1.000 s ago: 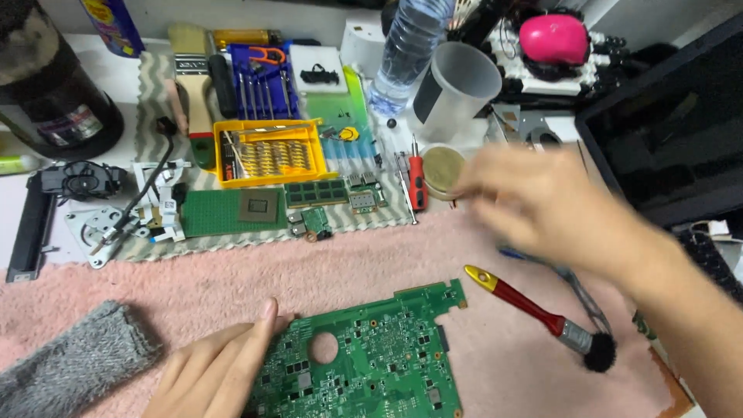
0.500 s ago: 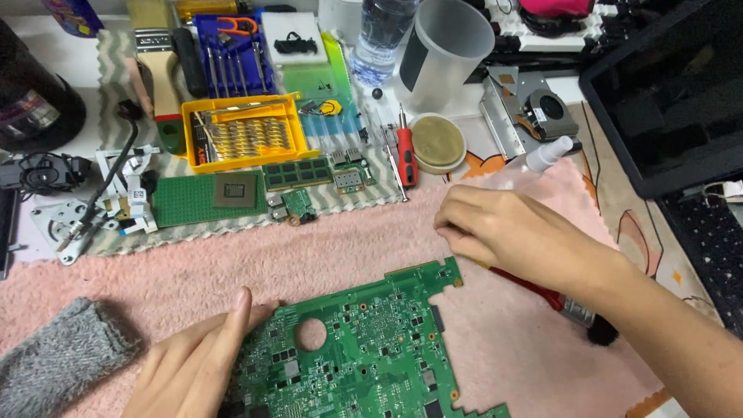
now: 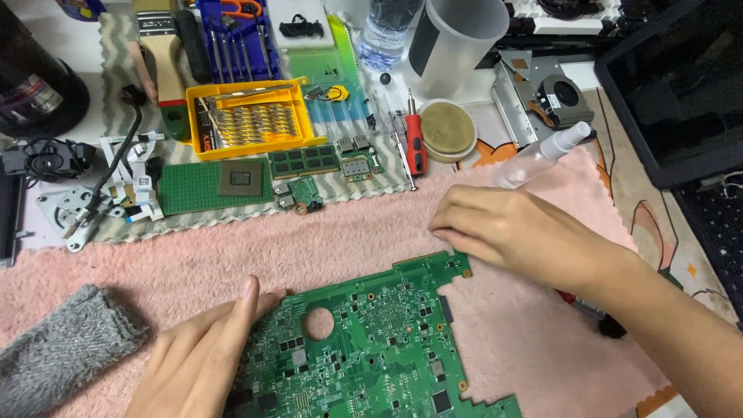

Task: The person cleans a green laptop motherboard using a red-handled brush. They systematically brush dust off the surface, flip the board over to clean the other side, and use a spray bottle to apply liquid before continuing to brush.

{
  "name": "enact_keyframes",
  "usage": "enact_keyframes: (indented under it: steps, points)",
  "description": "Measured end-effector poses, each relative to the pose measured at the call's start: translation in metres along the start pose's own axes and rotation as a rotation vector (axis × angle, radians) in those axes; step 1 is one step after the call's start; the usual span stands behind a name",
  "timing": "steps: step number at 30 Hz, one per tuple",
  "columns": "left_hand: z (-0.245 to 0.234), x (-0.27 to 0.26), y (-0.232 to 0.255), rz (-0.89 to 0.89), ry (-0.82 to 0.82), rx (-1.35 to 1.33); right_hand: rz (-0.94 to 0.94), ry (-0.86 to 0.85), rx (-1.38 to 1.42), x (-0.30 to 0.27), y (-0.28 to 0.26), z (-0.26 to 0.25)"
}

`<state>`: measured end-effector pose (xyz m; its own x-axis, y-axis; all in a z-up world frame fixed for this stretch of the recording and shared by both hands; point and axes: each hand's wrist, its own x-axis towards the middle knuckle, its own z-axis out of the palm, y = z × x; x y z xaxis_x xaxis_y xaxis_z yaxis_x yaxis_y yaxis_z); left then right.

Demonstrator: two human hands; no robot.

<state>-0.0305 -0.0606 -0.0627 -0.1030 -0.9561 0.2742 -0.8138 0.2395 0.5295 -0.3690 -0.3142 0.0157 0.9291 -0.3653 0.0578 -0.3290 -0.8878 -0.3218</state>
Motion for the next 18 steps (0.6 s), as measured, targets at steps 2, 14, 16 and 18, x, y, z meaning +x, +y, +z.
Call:
enact_keyframes:
  steps: [2, 14, 16, 18]
  points:
    - [0.0, 0.0, -0.002, 0.01, -0.033, -0.008, -0.054, -0.017, -0.107, 0.001, 0.003, 0.005]
    - [0.013, -0.004, -0.003, -0.067, 0.036, 0.073, 0.075, 0.238, -0.491, 0.026, 0.038, -0.094]
    - [0.018, -0.009, -0.01, -0.083, 0.008, 0.087, 0.195, 0.247, -0.461, 0.053, 0.063, -0.119]
    - [0.026, -0.013, -0.019, -0.095, -0.015, 0.105, 0.313, 0.262, -0.433, 0.076, 0.096, -0.132]
